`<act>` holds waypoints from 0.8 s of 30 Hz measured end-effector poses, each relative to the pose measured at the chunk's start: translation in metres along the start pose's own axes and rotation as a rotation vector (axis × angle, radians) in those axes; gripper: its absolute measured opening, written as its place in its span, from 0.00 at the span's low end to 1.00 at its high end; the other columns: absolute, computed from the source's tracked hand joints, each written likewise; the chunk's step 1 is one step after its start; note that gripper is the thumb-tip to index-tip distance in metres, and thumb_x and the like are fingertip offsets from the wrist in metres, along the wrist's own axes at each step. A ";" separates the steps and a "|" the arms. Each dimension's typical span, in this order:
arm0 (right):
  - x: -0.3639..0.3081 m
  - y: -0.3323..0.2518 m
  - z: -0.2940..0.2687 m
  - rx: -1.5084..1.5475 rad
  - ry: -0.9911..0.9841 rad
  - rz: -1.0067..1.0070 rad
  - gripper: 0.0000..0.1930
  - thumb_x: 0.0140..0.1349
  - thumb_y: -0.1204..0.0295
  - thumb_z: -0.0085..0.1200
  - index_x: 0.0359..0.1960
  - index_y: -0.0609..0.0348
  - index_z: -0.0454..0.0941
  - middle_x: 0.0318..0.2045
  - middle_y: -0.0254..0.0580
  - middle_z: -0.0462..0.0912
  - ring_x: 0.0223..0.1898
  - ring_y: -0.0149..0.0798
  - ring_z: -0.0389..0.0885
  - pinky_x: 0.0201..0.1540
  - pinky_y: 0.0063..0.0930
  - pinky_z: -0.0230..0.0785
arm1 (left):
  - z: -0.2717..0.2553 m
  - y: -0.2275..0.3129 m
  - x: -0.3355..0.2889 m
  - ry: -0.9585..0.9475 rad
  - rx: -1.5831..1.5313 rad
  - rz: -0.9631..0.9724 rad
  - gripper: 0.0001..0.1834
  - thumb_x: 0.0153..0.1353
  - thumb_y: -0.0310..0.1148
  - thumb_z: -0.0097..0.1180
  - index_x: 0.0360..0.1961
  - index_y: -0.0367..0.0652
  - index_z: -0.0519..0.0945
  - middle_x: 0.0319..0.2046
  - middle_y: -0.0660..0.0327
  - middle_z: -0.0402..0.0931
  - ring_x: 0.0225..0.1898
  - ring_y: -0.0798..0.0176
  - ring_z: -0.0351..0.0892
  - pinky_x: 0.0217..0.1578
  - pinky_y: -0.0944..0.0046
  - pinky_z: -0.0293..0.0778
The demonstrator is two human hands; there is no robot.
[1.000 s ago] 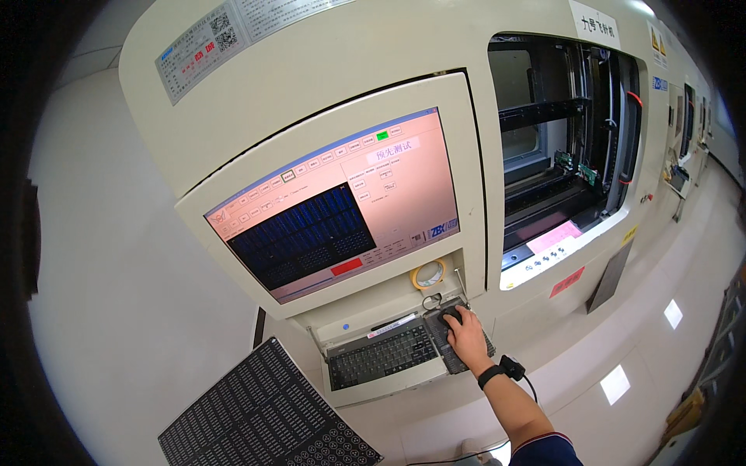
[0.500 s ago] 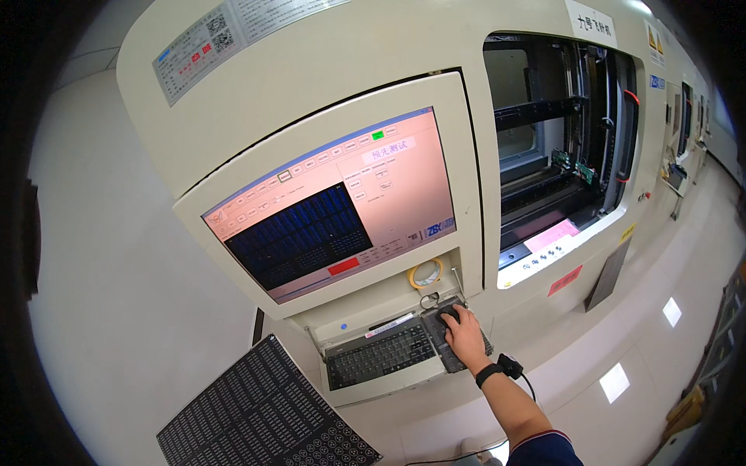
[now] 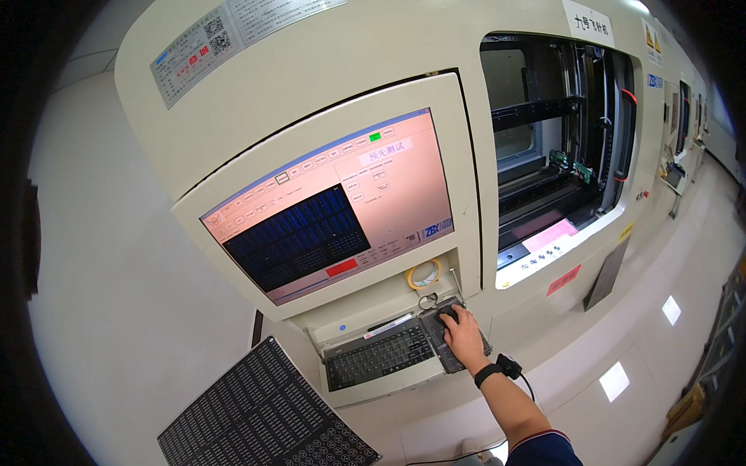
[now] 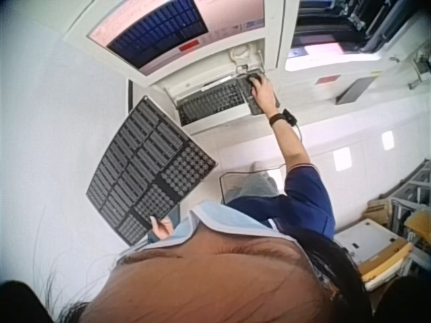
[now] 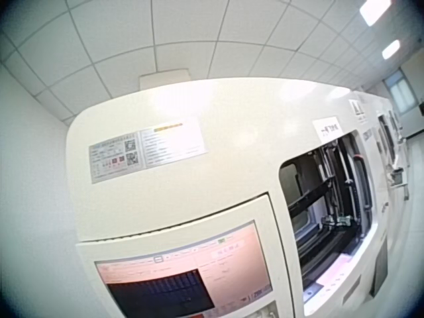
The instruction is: Operating an automated industrial machine interface and inspecting a component board.
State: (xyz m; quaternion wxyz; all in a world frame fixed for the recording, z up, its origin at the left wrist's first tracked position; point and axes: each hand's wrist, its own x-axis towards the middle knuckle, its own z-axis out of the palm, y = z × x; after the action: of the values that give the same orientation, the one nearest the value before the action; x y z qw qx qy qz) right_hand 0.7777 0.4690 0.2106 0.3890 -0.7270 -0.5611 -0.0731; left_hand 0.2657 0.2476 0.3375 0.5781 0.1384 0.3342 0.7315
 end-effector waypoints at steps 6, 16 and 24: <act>0.000 0.000 -0.001 0.001 -0.007 0.015 0.21 0.49 0.75 0.56 0.48 0.51 0.75 0.54 0.53 0.68 0.54 0.54 0.66 0.56 0.43 0.61 | -0.028 0.005 0.008 -0.016 0.042 -0.043 0.21 0.60 0.23 0.55 0.53 0.26 0.67 0.52 0.64 0.69 0.46 0.66 0.64 0.56 0.76 0.59; 0.000 0.000 -0.001 -0.006 -0.013 0.019 0.20 0.50 0.74 0.56 0.48 0.51 0.75 0.54 0.51 0.68 0.54 0.53 0.66 0.57 0.43 0.61 | 0.000 0.001 0.004 0.018 0.024 -0.032 0.22 0.59 0.22 0.55 0.53 0.26 0.66 0.52 0.63 0.69 0.46 0.66 0.64 0.56 0.76 0.59; 0.000 0.000 -0.001 -0.014 -0.013 0.022 0.21 0.50 0.75 0.55 0.48 0.51 0.74 0.54 0.52 0.68 0.54 0.53 0.66 0.56 0.43 0.62 | 0.006 0.001 0.003 0.030 0.018 -0.031 0.22 0.59 0.22 0.55 0.53 0.26 0.66 0.53 0.63 0.69 0.47 0.66 0.64 0.57 0.76 0.59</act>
State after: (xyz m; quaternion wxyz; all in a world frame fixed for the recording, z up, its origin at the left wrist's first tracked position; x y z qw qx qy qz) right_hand 0.7777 0.4685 0.2110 0.3810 -0.7363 -0.5550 -0.0679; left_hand 0.2674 0.2520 0.3419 0.5831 0.1275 0.3514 0.7213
